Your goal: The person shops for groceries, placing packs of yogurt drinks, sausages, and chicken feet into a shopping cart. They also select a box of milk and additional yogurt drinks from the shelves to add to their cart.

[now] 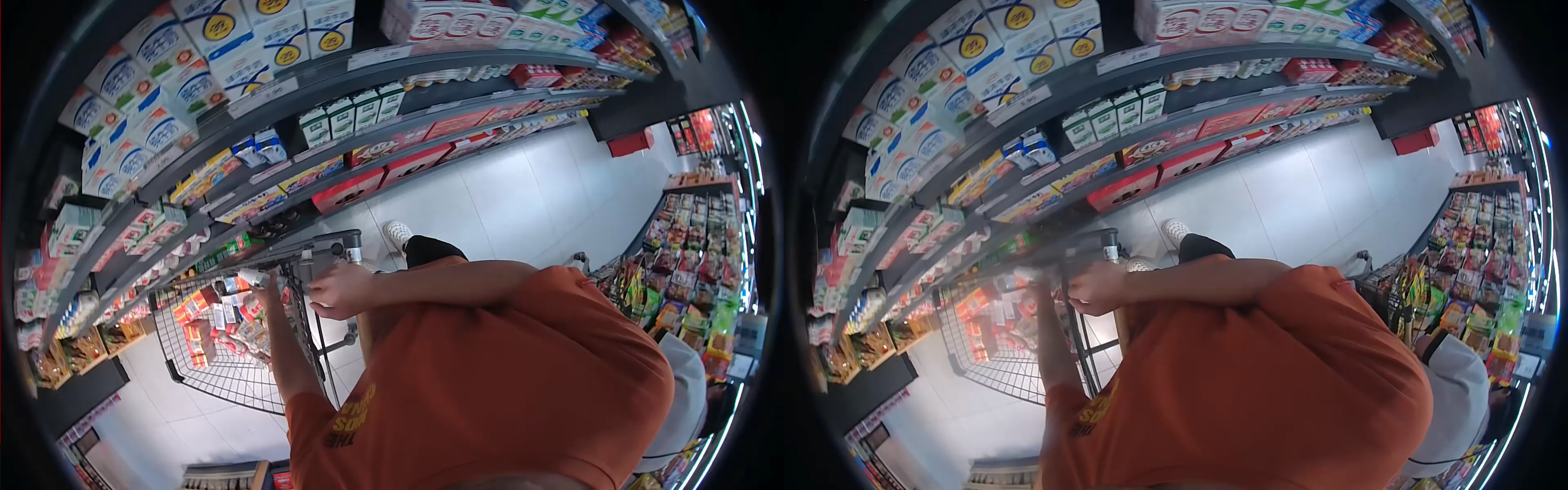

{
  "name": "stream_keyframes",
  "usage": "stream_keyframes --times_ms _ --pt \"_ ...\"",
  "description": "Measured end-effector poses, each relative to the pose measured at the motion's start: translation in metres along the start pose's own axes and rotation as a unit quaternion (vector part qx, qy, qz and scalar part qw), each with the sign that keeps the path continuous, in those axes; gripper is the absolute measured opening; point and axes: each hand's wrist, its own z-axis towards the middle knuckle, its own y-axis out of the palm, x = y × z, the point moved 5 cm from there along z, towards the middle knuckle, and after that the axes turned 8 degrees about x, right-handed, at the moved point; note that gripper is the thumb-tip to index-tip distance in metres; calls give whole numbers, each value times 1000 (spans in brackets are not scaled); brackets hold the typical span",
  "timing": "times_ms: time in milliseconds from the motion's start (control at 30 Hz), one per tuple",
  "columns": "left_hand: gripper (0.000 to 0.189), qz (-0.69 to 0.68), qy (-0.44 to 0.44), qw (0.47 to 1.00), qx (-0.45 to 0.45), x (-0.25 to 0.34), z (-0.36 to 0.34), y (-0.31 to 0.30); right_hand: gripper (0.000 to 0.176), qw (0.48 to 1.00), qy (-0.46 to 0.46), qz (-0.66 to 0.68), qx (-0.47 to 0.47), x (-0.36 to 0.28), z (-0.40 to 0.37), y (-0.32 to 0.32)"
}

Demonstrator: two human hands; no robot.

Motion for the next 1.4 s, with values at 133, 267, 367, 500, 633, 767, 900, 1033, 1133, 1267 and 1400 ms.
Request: stream_keyframes --times_ms 133,267,367,500,633,767,900,1033,1133,1267,1400 --pt "86 153 22 988 2 30 -29 -3 23 999 9 14 -45 -2 2 -5" --pt "85 157 8 986 54 83 -54 -14 22 998 -16 57 -25 -1 0 0" --pt "79 198 77 976 51 112 -48 -16 22 995 -43 85 -17 -4 0 -2" --pt "56 114 213 969 -56 224 -104 5 24 989 -65 127 -30 -5 -1 -9" --pt "52 92 277 956 -42 274 -153 30 30 981 -92 67 -160 11 -15 4" --pt "55 139 239 956 -100 246 -140 40 33 967 -149 104 -177 19 -31 -9" --pt "50 176 225 956 -67 274 -175 57 26 959 -174 110 -197 27 -48 -28" --pt "53 234 156 959 -24 284 -203 69 25 945 -265 190 -24 62 -74 -99" --pt "60 226 93 970 11 270 -205 68 15 950 -234 175 113 132 -114 -182" --pt "61 249 120 957 90 304 -248 96 12 991 -127 41 25 282 -170 -285" --pt "58 259 153 948 106 305 -258 120 11 965 106 -204 123 458 -237 -427"
